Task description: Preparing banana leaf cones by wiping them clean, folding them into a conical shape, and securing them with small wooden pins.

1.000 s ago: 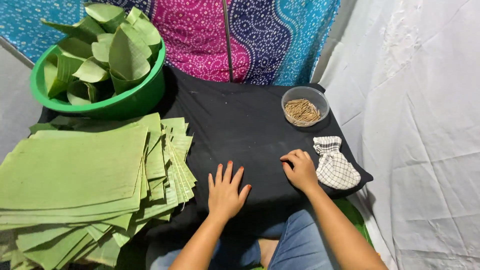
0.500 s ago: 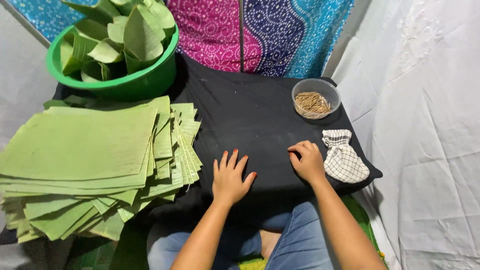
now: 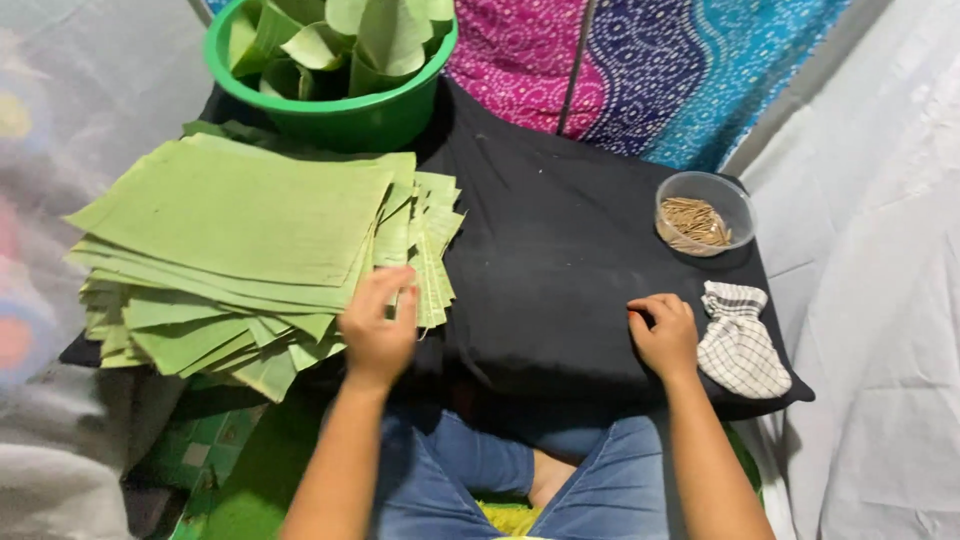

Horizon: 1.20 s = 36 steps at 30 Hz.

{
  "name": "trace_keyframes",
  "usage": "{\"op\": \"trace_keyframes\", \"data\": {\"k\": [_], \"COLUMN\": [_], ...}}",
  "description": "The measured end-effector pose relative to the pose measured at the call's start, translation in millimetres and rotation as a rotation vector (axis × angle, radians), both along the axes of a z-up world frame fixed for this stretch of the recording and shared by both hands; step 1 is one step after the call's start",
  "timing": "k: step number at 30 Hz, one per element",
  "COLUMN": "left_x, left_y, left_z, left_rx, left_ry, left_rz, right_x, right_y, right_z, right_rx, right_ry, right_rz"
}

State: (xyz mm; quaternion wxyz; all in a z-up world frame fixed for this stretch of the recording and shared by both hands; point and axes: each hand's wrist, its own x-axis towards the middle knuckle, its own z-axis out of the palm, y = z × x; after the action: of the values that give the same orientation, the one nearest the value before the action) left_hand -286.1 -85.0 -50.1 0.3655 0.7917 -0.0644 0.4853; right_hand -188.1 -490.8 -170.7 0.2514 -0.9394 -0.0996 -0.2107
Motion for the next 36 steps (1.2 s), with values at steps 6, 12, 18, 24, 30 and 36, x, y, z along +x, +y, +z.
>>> {"op": "trace_keyframes", "data": {"k": [6, 12, 18, 24, 30, 36], "left_x": [-11, -32, -49, -45, 22, 36], "left_y": [75, 71, 74, 151, 350, 412], "left_z": [-32, -52, -39, -4, -47, -83], "left_rx": [0.258, 0.212, 0.126, 0.206, -0.128, -0.614], "left_ry": [0.064, 0.140, 0.135, 0.033, 0.263, 0.668], "left_rz": [0.535, 0.537, 0.364, 0.403, 0.787, 0.775], "right_x": [-4, 9, -12, -28, -18, -31], "right_y": [3, 6, 155, 311, 399, 401], "right_z": [-3, -14, 67, 120, 105, 99], "right_rx": [0.013, 0.058, 0.318, 0.413, 0.162, 0.168], "right_ry": [-0.042, -0.100, -0.182, -0.104, 0.085, 0.193], "right_rz": [0.009, 0.026, 0.398, 0.686, 0.630, 0.583]}}
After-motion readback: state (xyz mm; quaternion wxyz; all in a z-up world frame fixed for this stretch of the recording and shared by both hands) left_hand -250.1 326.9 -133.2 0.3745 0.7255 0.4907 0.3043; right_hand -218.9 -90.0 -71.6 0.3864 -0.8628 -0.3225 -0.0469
